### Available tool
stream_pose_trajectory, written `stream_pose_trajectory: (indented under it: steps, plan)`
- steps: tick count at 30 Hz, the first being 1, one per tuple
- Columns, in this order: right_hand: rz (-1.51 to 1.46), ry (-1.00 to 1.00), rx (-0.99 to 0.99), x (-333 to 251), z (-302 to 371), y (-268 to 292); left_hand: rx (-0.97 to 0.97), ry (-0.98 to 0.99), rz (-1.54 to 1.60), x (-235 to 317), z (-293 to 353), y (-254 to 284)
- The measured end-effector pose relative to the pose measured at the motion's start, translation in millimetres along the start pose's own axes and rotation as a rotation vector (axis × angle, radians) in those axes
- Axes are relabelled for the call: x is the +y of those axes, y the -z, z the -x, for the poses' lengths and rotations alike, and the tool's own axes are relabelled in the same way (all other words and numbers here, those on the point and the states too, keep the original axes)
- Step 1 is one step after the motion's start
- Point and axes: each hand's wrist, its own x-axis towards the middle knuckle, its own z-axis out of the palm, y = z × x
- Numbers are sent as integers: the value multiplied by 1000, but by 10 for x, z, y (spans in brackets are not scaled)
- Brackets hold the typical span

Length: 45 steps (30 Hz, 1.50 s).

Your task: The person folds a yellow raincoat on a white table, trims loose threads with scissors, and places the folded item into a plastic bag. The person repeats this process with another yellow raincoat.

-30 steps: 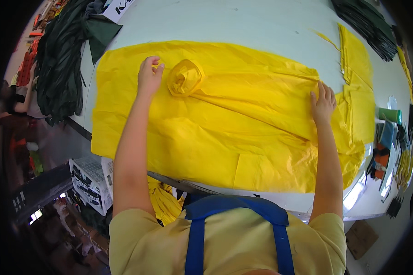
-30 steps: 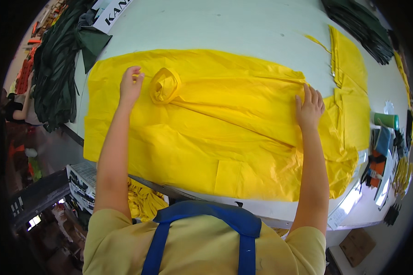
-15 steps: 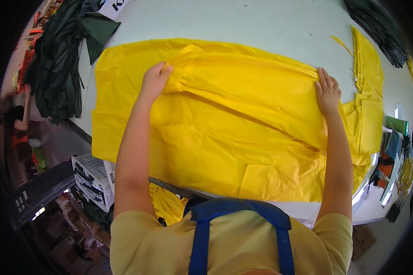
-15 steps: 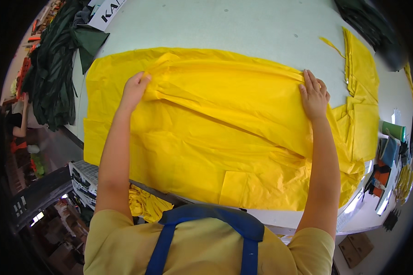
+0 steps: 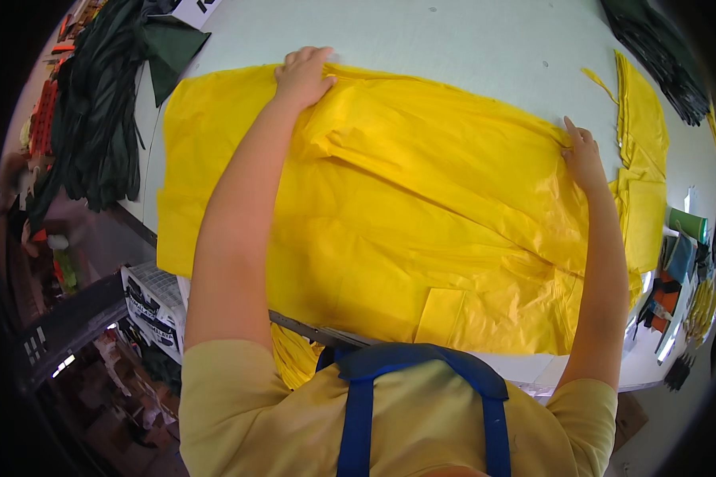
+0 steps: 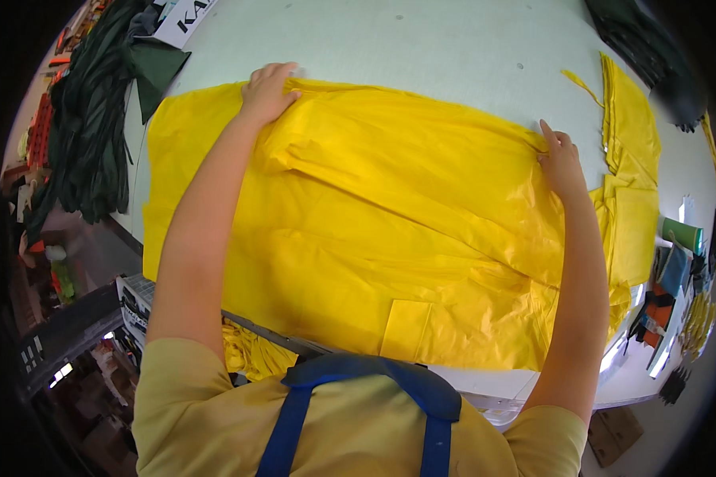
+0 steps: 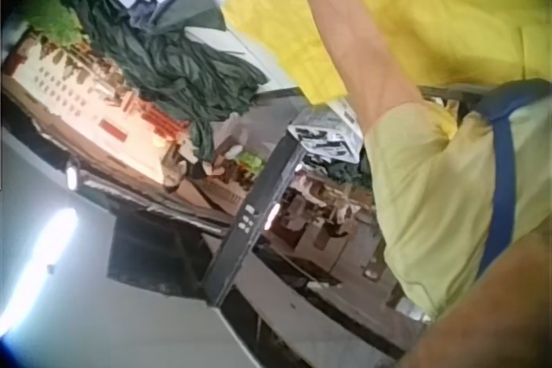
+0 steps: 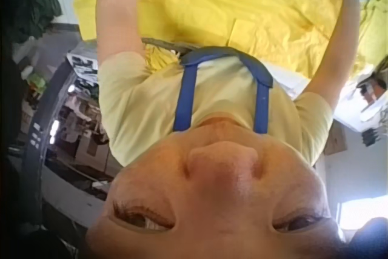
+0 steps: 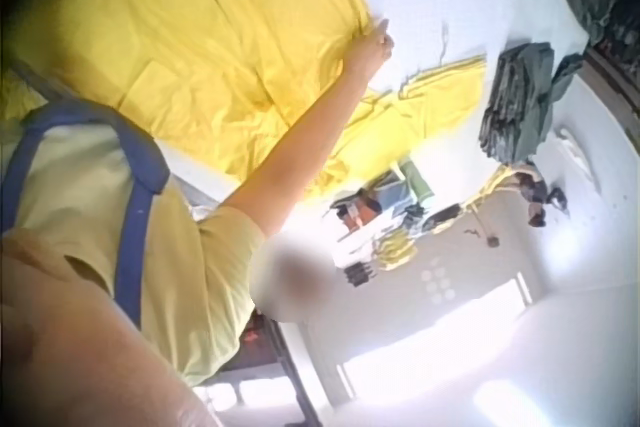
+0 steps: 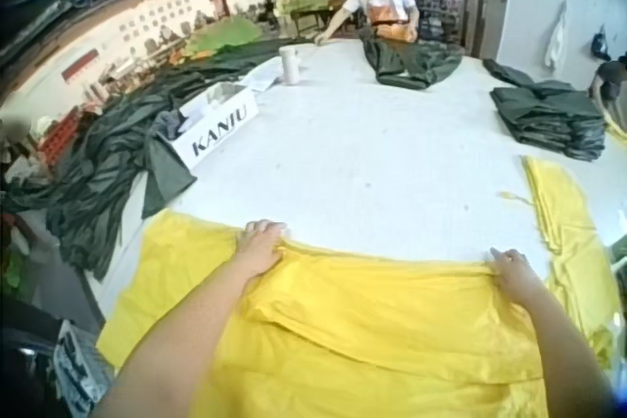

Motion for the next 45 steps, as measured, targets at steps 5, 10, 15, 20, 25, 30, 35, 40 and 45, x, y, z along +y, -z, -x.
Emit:
stream_pose_trajectory:
  steps: [5, 10, 15, 20, 25, 30, 35, 40, 45]
  plan:
    - [181, 64, -120, 25, -52, 364, -674, -158, 171, -194, -385, 424]
    - [-149, 182, 227, -363, 1615, 1017, -192, -462, 191, -256, 579, 1767]
    - [9, 506, 266, -799, 3492, 596, -12, -507, 231, -101, 2540, 2544]
    - [75, 361, 143, -833, 3947, -18, -578, -173, 335, 256, 3365, 2449]
    - [7, 437, -45, -667, 3820, -11, -255, -217, 298, 808, 3120, 2278]
    - [-26, 132, 360, 252, 3415, 352, -366, -218, 236, 948, 3377, 1785]
    - [293, 26, 175, 1350, 3055, 584, -328, -244, 253, 939, 3389, 1596]
    - [234, -151, 117, 1479, 2833, 447, -295, -288, 227, 879, 3520, 1507]
    - [346, -288, -48, 1682, 2725, 235, -302, -289, 241, 925, 3461, 1470]
